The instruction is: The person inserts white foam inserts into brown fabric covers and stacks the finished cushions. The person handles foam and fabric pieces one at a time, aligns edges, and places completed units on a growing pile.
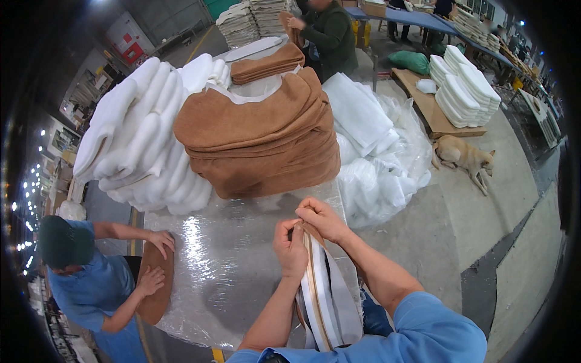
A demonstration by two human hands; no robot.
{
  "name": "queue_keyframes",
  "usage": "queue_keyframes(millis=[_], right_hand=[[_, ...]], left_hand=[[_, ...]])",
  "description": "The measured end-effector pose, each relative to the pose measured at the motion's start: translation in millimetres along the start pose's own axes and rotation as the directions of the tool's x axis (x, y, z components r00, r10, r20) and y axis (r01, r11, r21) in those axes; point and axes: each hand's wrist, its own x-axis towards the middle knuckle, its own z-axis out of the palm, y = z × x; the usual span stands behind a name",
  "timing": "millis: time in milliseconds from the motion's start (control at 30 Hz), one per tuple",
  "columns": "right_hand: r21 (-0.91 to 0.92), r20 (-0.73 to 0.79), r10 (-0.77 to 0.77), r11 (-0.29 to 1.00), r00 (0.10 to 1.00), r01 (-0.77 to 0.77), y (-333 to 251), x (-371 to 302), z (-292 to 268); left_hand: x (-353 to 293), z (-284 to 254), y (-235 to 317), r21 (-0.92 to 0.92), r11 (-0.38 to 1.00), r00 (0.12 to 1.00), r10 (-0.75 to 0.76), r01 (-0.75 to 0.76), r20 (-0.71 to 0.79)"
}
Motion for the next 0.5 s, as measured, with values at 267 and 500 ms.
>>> queue_keyframes(millis=[267, 500], right_hand=[[-0.174, -0.012, -0.038, 0.984, 0.999, 0.035, -6, 5, 21], [0.114, 0.051, 0.132, 0.984, 0.990, -0.137, -10, 5, 21]], left_hand=[[-2, -18, -1, -0.098, 0.994, 0.999, 0.040, -0.040, 0.003], [-1, -22, -2, 0.029, 0.996, 0.997, 0.079, -0.079, -0.016]])
